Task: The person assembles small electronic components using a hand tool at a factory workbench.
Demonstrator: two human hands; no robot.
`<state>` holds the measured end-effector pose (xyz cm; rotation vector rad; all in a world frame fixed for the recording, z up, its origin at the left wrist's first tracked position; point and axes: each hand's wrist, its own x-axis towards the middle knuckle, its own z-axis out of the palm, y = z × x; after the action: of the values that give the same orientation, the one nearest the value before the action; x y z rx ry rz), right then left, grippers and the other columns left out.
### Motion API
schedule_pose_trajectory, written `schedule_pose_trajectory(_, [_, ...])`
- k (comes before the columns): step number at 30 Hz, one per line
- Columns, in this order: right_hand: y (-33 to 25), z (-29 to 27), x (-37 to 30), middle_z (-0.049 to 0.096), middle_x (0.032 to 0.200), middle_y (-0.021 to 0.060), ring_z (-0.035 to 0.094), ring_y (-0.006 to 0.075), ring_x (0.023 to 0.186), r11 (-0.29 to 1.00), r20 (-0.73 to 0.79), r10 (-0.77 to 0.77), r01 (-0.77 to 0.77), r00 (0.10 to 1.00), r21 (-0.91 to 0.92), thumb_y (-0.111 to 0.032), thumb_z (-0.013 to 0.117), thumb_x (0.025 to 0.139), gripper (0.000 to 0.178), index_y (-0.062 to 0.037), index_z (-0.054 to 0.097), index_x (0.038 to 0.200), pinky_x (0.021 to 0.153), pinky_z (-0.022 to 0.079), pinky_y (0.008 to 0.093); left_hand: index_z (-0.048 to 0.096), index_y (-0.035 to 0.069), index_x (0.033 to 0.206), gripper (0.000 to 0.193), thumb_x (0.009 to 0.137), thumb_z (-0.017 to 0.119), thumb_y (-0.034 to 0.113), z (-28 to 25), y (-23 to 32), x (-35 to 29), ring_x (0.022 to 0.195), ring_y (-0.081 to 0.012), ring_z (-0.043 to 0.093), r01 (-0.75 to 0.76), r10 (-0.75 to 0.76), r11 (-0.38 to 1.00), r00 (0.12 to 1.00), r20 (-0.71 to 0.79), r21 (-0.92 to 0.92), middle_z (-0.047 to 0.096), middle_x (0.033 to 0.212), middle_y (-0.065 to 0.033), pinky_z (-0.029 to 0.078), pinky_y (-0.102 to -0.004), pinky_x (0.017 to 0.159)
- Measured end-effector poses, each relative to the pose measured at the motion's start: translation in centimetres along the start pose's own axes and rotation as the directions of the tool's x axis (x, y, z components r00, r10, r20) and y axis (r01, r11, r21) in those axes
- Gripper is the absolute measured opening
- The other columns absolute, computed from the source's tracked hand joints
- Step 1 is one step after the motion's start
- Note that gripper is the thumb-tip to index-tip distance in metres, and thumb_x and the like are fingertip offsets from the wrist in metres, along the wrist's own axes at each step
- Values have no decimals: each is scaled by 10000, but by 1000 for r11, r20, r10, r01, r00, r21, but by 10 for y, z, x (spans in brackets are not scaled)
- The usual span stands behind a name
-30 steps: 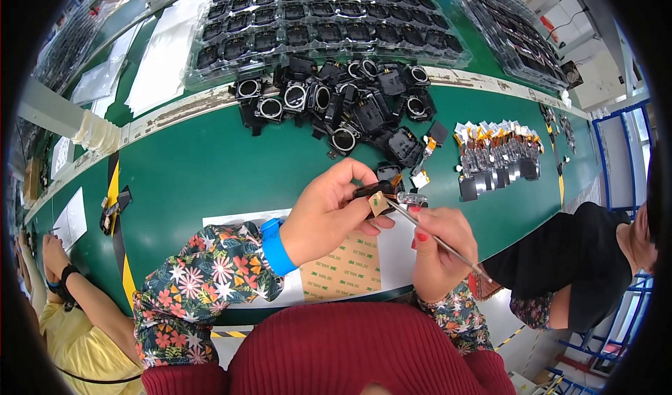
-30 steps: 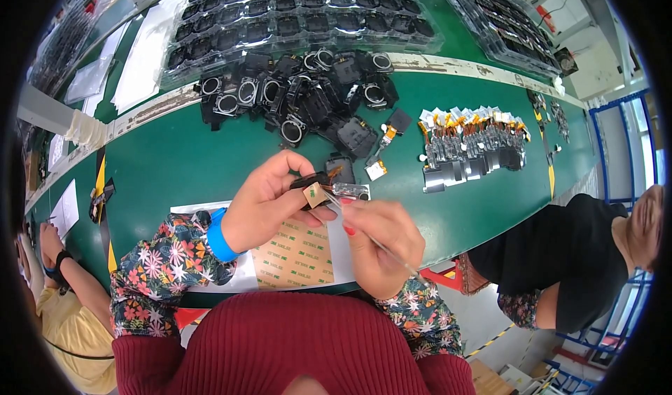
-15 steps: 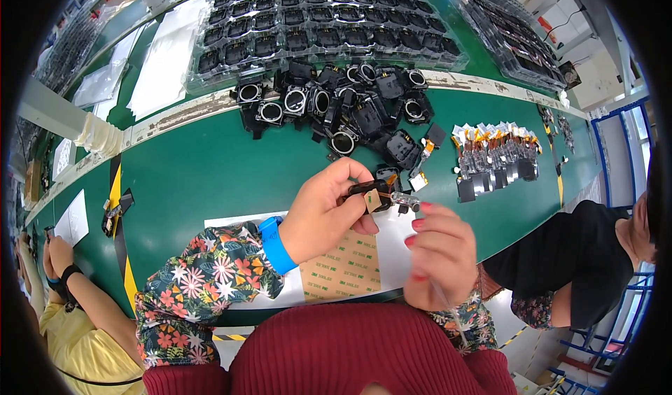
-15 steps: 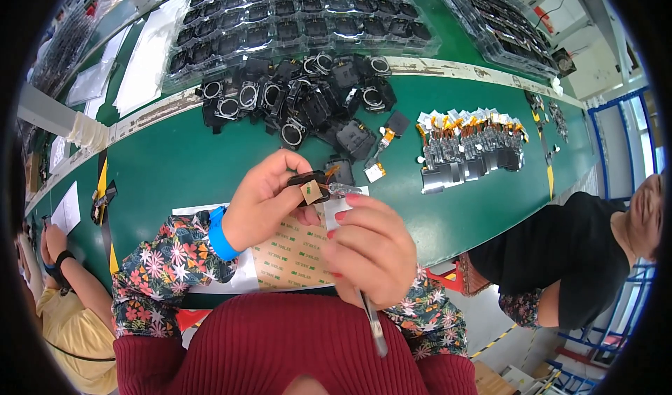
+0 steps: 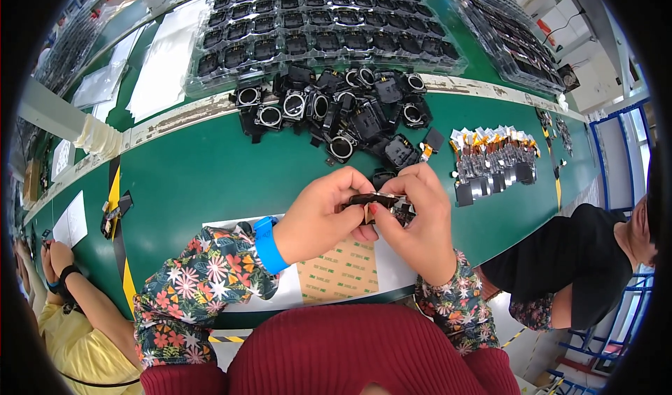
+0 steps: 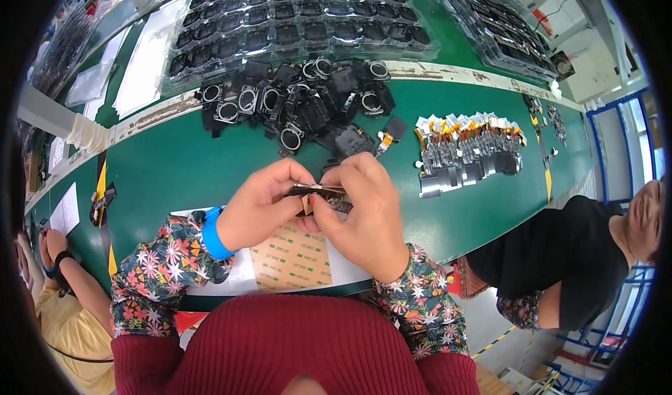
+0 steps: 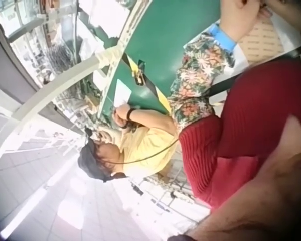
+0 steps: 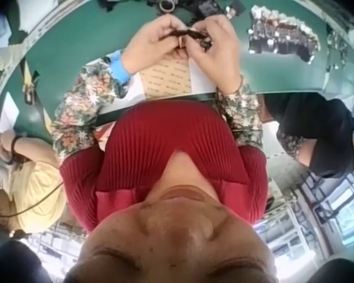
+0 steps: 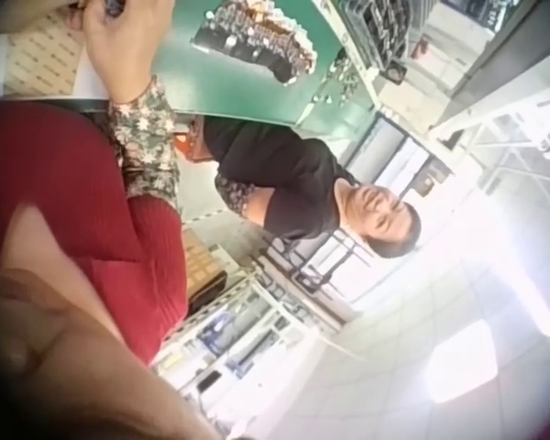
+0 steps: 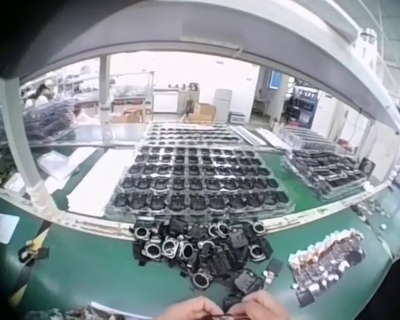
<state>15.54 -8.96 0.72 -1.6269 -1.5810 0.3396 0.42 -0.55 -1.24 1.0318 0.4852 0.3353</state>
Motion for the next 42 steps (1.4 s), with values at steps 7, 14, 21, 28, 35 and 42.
schedule_pose_trajectory(7, [0,6,-1,502,812,109,532,214,718,992,-56,-91,85,994,-93,-18,673,648,204,0,570,823,591,433,306,456,-4,1023,206,836,446,-90,-4,3,2,803,-113,612,-30,30,1000,998,53,9,594,925,-81,530,-247,666])
schedule_pose_trajectory(14, [0,-6,-18,555,773,110,560,284,663,921,-83,-388,389,918,-3,-119,695,712,172,-30,606,829,566,458,345,502,21,986,199,806,531,-59,-27,30,-20,810,-82,585,-254,284,920,957,-64,300,590,899,-25,481,-215,701])
schedule_pose_trajectory(21, [-17,21,-29,555,1007,97,594,234,745,834,523,-435,547,733,-73,-81,642,710,352,-85,612,1060,565,484,313,511,0,930,149,804,515,-79,-113,39,-124,787,-89,559,-84,495,761,715,-493,643,581,864,-36,452,-224,699])
schedule_pose_trajectory(28, [-2,31,-31,527,1057,87,593,218,846,833,494,-472,553,730,-22,-77,629,689,444,-71,546,1126,609,492,303,597,22,997,293,708,580,-29,-118,42,-144,918,-323,561,632,859,-158,466,-210,758,585,948,-151,447,-392,793])
schedule_pose_trajectory(35, [-11,7,-31,566,878,51,605,198,729,833,312,-537,551,784,50,-79,678,693,243,-70,602,924,544,488,286,627,63,969,251,728,569,23,-11,41,-21,868,-283,578,-358,505,-229,751,425,905,580,961,-116,480,-369,727])
schedule_pose_trajectory(42, [23,-45,-25,556,776,95,570,259,591,902,-119,-214,149,970,-404,-18,695,689,161,-37,561,776,511,459,339,618,107,966,259,715,561,133,15,20,19,1050,-247,496,-442,276,-489,739,614,752,524,1128,-84,435,-337,795])
